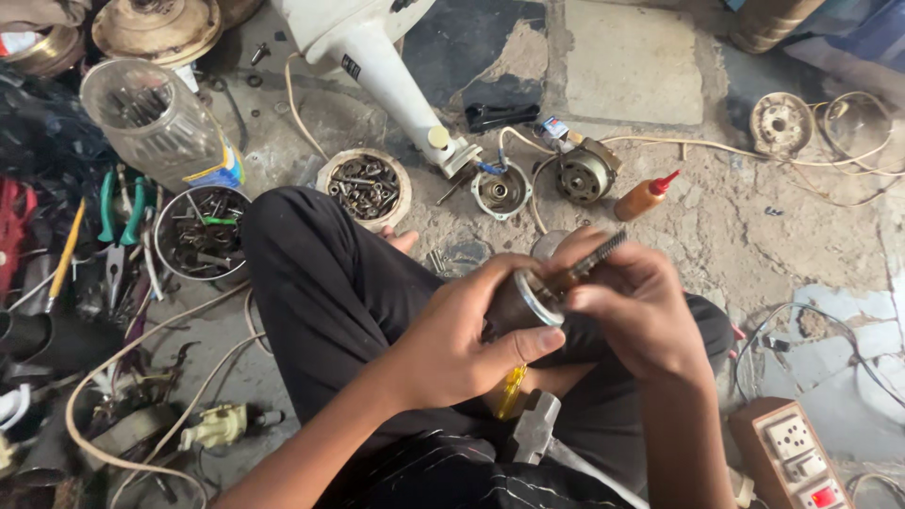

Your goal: The person sits on the floor and disassembles a small electric motor, removing the rotor and stator components. They use a screwdriver to manipulate internal parts and a brush to clean the rotor shaft. The person then reassembles the motor by inserting the rotor back into the stator housing.

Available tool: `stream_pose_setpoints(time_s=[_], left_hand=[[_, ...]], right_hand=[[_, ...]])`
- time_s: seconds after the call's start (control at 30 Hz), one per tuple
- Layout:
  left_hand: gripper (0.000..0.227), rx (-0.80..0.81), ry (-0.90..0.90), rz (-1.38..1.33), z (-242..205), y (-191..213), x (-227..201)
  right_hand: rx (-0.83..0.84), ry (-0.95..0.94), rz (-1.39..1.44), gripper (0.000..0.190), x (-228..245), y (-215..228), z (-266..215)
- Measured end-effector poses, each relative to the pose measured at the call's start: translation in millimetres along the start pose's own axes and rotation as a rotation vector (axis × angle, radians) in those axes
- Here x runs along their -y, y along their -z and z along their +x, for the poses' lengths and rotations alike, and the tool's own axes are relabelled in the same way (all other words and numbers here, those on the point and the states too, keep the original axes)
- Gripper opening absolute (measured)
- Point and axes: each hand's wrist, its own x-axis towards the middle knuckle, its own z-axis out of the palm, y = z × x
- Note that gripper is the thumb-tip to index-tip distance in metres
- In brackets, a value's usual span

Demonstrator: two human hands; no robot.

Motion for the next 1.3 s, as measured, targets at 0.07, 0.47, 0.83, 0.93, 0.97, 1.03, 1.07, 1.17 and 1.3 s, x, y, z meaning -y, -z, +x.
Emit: stream_pose_setpoints(time_s=[0.07, 0.47, 0.83, 0.93, 0.97, 1.03, 1.07, 1.17, 1.3], left_hand=[[0.055, -0.03, -0.092, 0.023, 3.0, 2.3, -8.5], [0.055, 0.092, 0.001, 0.098, 1.9, 13.9, -31.3], [0.055, 0.055, -0.02, 0.291, 13.0, 16.4, -22.0], [0.054, 0.037, 0.057, 0.375, 13.8, 17.9, -19.9], [0.054, 0.037, 0.111, 0.413, 13.5, 19.2, -18.9], [0.056, 0.005, 0.034, 0.488, 10.8, 21.1, -14.9], [0.056, -0.011, -0.004, 0.524, 10.8, 21.7, -11.0], [0.054, -0.019, 0.028, 0.494, 11.2, 23.5, 4.7], [0.049, -0.075, 0.096, 0.209, 13.5, 21.3, 29.8]], right_hand=[[-0.012, 0.058, 0.07, 0.03, 3.1, -1.8, 1.9], [0.179, 0.042, 0.02, 0.028, 6.0, 0.6, 4.7], [0.029, -0.034, 0.072, 0.028, -15.8, 0.7, -5.9], [0.009, -0.022, 0.059, 0.045, -32.3, 0.4, -19.5], [-0.023, -0.016, 0.086, 0.04, -36.7, 3.3, -26.6], [-0.088, -0.006, 0.139, 0.029, -48.0, 12.1, -43.6], [-0.174, -0.025, 0.103, 0.026, -54.8, 18.8, -51.4], [-0.375, -0.081, 0.02, 0.017, -72.9, 43.7, -71.4], [-0.496, -0.138, -0.068, 0.013, -84.8, 59.0, -89.0]])
